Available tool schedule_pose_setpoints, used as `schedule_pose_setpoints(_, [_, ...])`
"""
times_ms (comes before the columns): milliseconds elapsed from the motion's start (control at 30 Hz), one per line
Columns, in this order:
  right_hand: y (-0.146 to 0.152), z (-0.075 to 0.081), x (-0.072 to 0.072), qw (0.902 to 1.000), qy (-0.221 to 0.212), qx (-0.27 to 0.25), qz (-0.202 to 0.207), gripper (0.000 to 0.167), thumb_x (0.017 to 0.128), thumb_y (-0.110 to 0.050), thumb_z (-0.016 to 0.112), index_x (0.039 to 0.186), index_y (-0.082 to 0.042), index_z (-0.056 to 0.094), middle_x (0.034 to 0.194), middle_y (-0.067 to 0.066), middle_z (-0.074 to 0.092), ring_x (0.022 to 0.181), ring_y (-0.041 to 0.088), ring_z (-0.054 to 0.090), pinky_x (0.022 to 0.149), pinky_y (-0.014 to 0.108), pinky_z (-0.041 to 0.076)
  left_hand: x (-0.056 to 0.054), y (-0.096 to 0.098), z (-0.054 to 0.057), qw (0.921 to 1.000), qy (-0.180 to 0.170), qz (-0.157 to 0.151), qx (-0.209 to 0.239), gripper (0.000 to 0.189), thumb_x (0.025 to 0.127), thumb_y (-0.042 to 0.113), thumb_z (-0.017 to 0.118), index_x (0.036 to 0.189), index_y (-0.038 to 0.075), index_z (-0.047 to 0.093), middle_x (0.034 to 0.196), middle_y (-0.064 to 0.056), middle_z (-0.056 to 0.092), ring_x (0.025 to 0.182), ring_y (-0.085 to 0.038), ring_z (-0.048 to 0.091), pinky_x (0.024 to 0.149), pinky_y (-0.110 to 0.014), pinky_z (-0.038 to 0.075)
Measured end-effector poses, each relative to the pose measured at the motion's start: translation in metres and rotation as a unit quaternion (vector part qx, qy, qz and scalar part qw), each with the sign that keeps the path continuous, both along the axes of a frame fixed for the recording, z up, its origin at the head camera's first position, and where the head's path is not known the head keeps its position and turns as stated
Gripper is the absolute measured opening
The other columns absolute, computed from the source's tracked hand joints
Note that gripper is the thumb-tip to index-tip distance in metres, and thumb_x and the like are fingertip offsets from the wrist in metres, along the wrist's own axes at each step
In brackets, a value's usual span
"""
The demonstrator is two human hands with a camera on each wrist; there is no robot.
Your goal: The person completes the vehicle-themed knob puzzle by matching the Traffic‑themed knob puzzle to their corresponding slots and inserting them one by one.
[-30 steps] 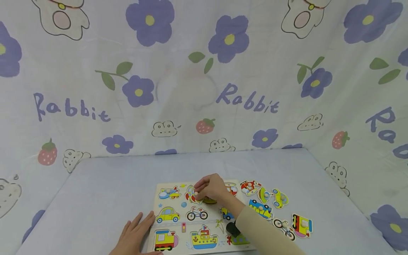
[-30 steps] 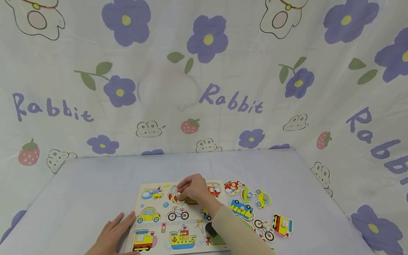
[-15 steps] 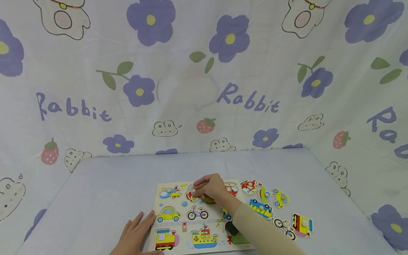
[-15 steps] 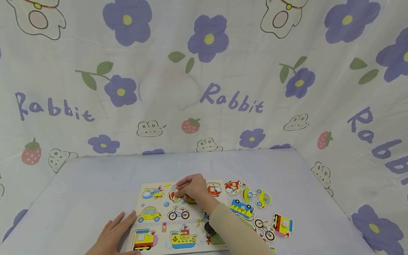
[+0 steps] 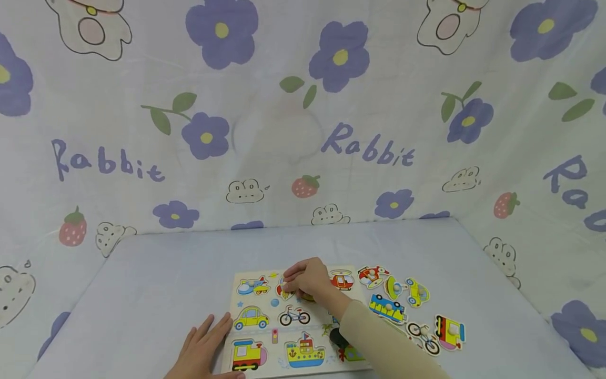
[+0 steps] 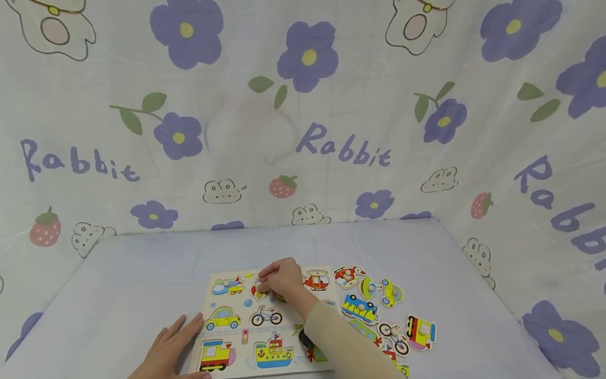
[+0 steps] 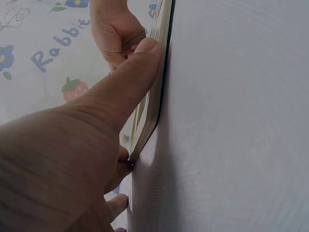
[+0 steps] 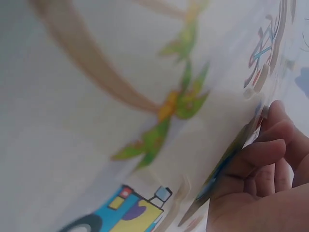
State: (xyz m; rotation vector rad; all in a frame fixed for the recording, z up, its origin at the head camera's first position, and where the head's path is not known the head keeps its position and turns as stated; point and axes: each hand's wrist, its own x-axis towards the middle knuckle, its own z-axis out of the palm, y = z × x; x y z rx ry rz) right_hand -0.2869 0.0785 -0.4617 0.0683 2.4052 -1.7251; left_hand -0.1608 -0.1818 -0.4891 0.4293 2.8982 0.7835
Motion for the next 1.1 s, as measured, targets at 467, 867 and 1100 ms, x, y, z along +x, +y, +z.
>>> schedule_pose_setpoints(467, [-0.0037,-0.0014,0.0003,0.9999,-0.001,0.012,-0.011,0.018,0.074,-0.001,0.085,0.088,-0.004,0.074,0.075,0.005,0.071,0.044,0.013,0.05,0.039,0.02,0.04,-0.0007,0.0016,-0.0009,0.9998,0.009,0.014,0.007,0.114,0.06,0.077,0.075,0.144,0.006,0.049,0.15,-0.01,0.043,0.142,-0.044,0.021,0.11,-0.07,0.009])
schedule_pose_setpoints(867, [-0.0015,-0.0023,-0.0036,0.9998,-0.013,0.016,-0.004,0.017,0.075,-0.004,0.086,0.088,-0.006,0.075,0.075,0.003,0.072,0.043,0.012,0.048,0.038,0.019,0.038,0.0006,0.0028,-0.0022,0.9997,0.006,0.018,0.012,0.113,0.062,0.078,0.073,0.145,0.005,0.048,0.15,-0.012,0.043,0.142,-0.045,0.021,0.11,-0.069,0.009])
schedule_pose_setpoints(1100, [0.0009,0.0008,-0.0034,0.9996,-0.023,0.014,0.005,0.018,0.075,-0.004,0.085,0.089,-0.005,0.075,0.076,0.004,0.072,0.042,0.013,0.049,0.038,0.02,0.04,-0.0006,0.0006,-0.0022,0.9999,0.006,0.006,0.007,0.113,0.065,0.078,0.071,0.146,0.004,0.046,0.151,-0.01,0.042,0.142,-0.044,0.022,0.11,-0.069,0.011])
